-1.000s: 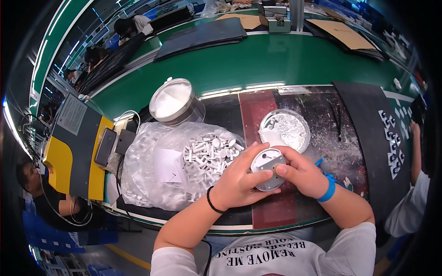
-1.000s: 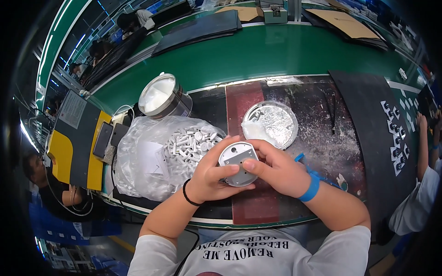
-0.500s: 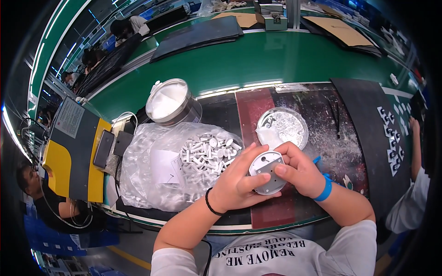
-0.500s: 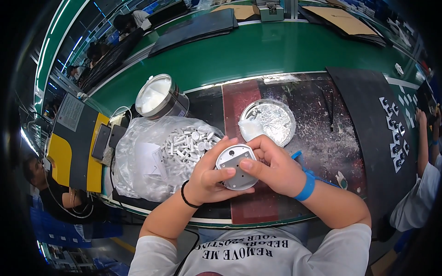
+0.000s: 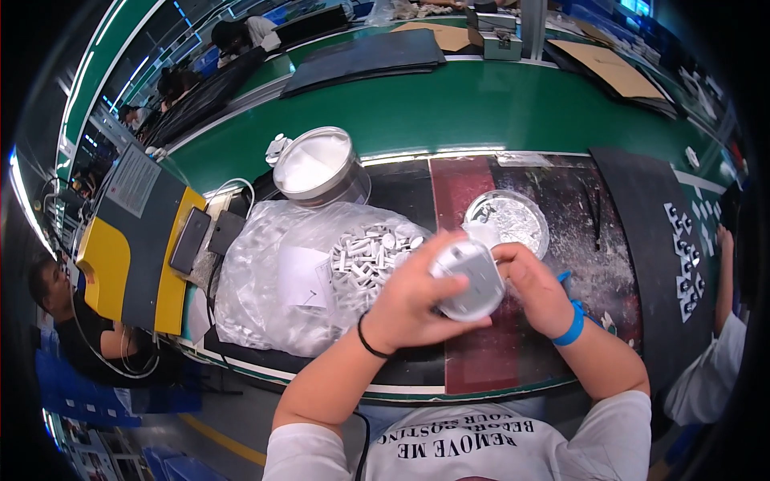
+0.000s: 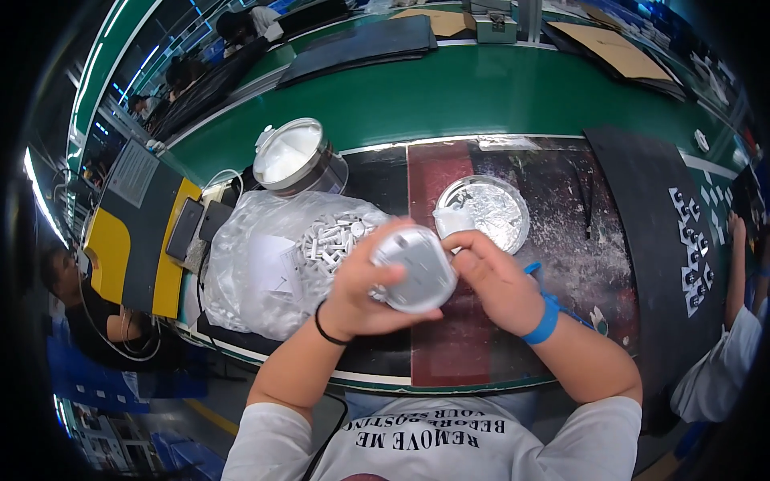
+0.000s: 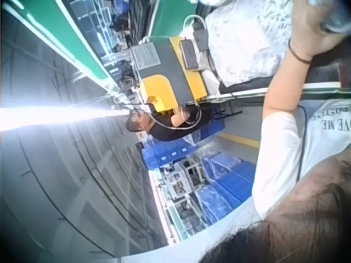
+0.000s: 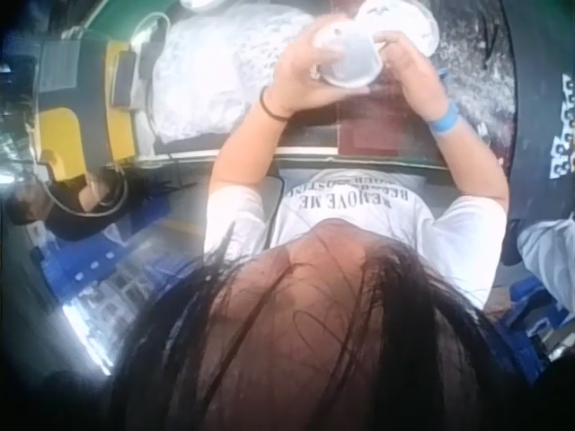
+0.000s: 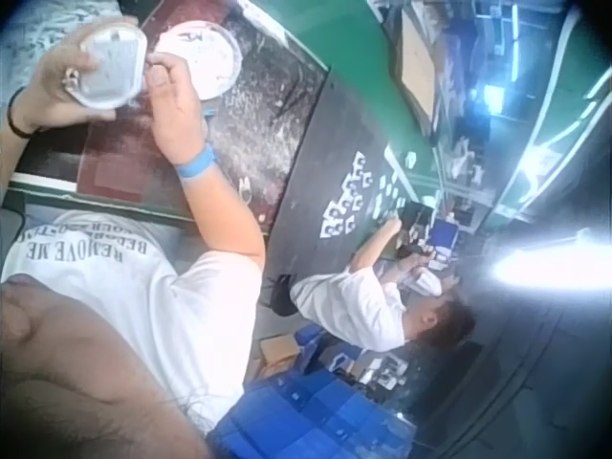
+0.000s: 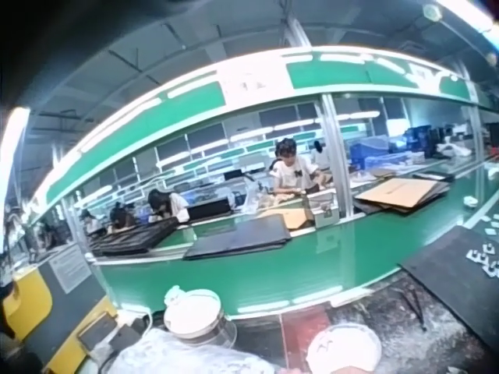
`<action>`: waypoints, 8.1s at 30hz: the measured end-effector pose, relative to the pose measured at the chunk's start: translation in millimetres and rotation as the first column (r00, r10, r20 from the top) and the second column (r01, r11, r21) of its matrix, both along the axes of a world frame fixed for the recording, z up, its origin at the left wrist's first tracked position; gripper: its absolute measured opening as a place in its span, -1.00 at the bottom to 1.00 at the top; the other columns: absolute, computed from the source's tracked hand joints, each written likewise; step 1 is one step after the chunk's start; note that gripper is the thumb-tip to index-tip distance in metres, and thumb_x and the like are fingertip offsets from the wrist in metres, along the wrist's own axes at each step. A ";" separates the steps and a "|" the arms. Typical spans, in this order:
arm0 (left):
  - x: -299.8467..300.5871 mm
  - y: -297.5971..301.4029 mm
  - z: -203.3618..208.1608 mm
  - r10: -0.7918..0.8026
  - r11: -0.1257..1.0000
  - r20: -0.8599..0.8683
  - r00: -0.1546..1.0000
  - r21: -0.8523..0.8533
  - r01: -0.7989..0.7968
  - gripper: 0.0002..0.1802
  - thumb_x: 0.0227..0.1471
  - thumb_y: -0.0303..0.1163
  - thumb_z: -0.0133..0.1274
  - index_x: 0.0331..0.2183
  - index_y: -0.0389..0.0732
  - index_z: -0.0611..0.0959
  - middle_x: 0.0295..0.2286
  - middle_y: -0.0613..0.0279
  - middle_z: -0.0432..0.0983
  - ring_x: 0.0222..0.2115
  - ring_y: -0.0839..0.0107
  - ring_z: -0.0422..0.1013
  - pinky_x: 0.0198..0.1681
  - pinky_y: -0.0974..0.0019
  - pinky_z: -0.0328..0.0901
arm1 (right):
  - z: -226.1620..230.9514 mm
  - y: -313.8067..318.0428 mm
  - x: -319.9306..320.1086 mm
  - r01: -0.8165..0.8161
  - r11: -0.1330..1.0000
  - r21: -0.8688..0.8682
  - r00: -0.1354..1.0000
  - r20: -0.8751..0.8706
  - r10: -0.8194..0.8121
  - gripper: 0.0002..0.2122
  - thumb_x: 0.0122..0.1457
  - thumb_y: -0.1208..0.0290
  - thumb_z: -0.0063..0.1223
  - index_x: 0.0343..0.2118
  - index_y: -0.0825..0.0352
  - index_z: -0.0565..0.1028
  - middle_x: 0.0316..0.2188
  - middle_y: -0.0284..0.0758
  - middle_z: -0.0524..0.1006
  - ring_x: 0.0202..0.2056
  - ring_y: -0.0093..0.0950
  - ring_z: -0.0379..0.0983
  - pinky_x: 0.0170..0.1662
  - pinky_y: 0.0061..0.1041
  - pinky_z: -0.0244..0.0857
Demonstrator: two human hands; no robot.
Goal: The person assembles small plastic housing and metal pins by hand at a factory workstation.
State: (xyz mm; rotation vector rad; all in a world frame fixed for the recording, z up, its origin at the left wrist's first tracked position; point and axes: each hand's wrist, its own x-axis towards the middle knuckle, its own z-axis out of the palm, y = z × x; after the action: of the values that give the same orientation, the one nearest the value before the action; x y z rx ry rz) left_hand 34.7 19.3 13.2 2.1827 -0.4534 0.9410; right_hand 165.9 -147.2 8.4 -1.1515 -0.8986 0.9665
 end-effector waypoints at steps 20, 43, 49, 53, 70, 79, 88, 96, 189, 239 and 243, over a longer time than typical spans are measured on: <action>-5.6 38.9 3.5 0.382 0.918 0.203 0.902 -0.197 -0.345 -0.22 -0.43 -0.40 0.36 -0.16 -0.07 0.24 -0.07 -0.18 0.23 -0.11 0.10 0.31 -0.11 0.22 0.26 | -10.0 69.2 -35.7 -0.003 1.000 0.004 0.078 0.997 -0.004 -0.85 -0.12 0.50 0.00 -0.40 0.31 0.42 -0.50 -0.25 0.42 -0.39 -0.27 0.35 -0.32 -0.33 0.20; 6.2 21.5 -4.8 0.221 0.974 0.068 0.973 -0.077 -0.215 -0.23 -0.47 -0.39 0.38 -0.17 -0.02 0.30 -0.10 -0.23 0.26 -0.21 0.05 0.40 -0.21 0.20 0.35 | 1.5 0.1 67.8 0.406 0.913 -0.034 0.190 0.981 -0.048 -0.91 -0.10 0.44 0.09 -0.48 0.23 0.54 -0.50 -0.38 0.50 -0.31 -0.38 0.34 -0.19 -0.38 0.09; 6.1 21.2 -3.8 0.227 0.973 0.067 0.972 -0.054 -0.224 -0.23 -0.48 -0.38 0.38 -0.18 -0.01 0.28 -0.11 -0.23 0.26 -0.21 0.04 0.40 -0.22 0.21 0.35 | 0.5 -2.6 66.4 0.367 0.927 -0.078 0.201 0.980 0.003 -0.91 -0.10 0.44 0.10 -0.48 0.23 0.55 -0.49 -0.39 0.50 -0.29 -0.39 0.34 -0.16 -0.39 0.07; 4.6 23.1 -5.4 0.208 0.977 0.052 0.977 -0.055 -0.206 -0.18 -0.48 -0.39 0.39 -0.13 0.02 0.28 -0.06 -0.22 0.21 -0.14 0.06 0.36 -0.18 0.21 0.34 | 0.4 -2.6 65.1 0.363 0.927 -0.094 0.202 0.979 0.020 -0.91 -0.11 0.45 0.09 -0.48 0.22 0.55 -0.51 -0.40 0.49 -0.29 -0.39 0.33 -0.16 -0.40 0.07; 5.0 20.6 -1.3 0.232 0.973 0.048 0.971 -0.025 -0.231 -0.23 -0.47 -0.38 0.38 -0.18 -0.02 0.28 -0.11 -0.22 0.26 -0.21 0.04 0.40 -0.22 0.20 0.35 | -9.1 1.1 67.1 0.373 0.928 -0.024 0.149 0.988 -0.034 -0.93 -0.13 0.47 0.04 -0.55 0.18 0.54 -0.55 -0.43 0.50 -0.34 -0.43 0.31 -0.20 -0.42 0.04; 5.4 19.8 -1.9 0.238 0.971 0.042 0.970 -0.030 -0.237 -0.24 -0.46 -0.36 0.38 -0.18 -0.01 0.28 -0.11 -0.21 0.26 -0.21 0.04 0.40 -0.22 0.20 0.35 | -10.4 2.7 66.3 0.384 0.923 0.026 0.094 0.993 -0.067 -0.94 -0.14 0.49 0.04 -0.56 0.18 0.53 -0.57 -0.44 0.48 -0.35 -0.43 0.31 -0.22 -0.43 0.06; 4.6 18.3 -4.0 0.212 0.974 0.018 0.977 -0.081 -0.210 -0.24 -0.48 -0.39 0.38 -0.19 -0.02 0.30 -0.11 -0.21 0.27 -0.19 0.04 0.39 -0.20 0.19 0.34 | 4.6 4.5 59.1 0.457 0.888 0.051 0.269 0.944 -0.192 -0.89 -0.05 0.47 0.06 -0.40 0.26 0.51 -0.47 -0.41 0.49 -0.32 -0.48 0.35 -0.14 -0.47 0.11; 3.0 16.8 -4.0 0.187 0.981 0.006 0.982 -0.063 -0.186 -0.21 -0.51 -0.40 0.39 -0.17 0.00 0.31 -0.10 -0.23 0.27 -0.15 0.01 0.35 -0.16 0.16 0.31 | 18.4 2.9 47.8 0.000 0.995 -0.103 0.997 -0.077 -0.008 -0.80 0.11 0.46 -0.04 -0.20 0.41 0.42 -0.31 -0.37 0.48 -0.26 -0.61 0.38 -0.14 -0.64 0.23; 2.6 -10.3 -7.3 0.033 0.994 -0.046 0.998 -0.099 -0.037 -0.34 -0.44 -0.29 0.35 -0.22 -0.05 0.37 -0.10 -0.18 0.28 -0.26 -0.01 0.40 -0.27 0.23 0.33 | 23.6 8.7 6.7 0.370 0.797 0.477 0.289 0.756 -0.587 -0.67 -0.20 0.74 -0.14 -0.34 0.26 0.48 -0.26 -0.24 0.32 -0.19 -0.30 0.25 -0.09 -0.41 0.13; 6.0 -4.9 -18.2 0.232 0.967 -0.213 0.949 0.157 -0.201 -0.78 -0.19 -0.31 0.09 -0.42 -0.17 0.49 -0.18 0.05 0.38 -0.17 0.19 0.30 0.02 0.04 0.10 | -16.5 102.4 269.4 0.787 0.608 -0.105 0.494 0.696 -0.520 -0.43 -0.05 0.02 0.09 -0.04 0.29 0.29 -0.40 -0.42 0.42 -0.41 -0.61 0.27 -0.38 -0.62 0.13; 3.8 -2.6 -22.8 0.247 0.962 -0.210 0.946 0.174 -0.212 -0.79 -0.19 -0.32 0.08 -0.44 -0.18 0.48 -0.23 0.08 0.40 -0.23 0.20 0.33 0.00 0.07 0.12 | -29.8 121.8 276.4 0.714 0.637 -0.291 0.631 0.663 -0.404 -0.46 -0.04 0.01 0.05 -0.05 0.26 0.33 -0.39 -0.41 0.42 -0.43 -0.58 0.28 -0.42 -0.61 0.13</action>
State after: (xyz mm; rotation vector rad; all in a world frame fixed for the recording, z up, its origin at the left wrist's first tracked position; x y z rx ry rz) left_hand 38.5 16.7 -9.6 2.4866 -0.1636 0.7808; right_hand 442.3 -25.3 -21.4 -2.1322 -0.5921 0.3057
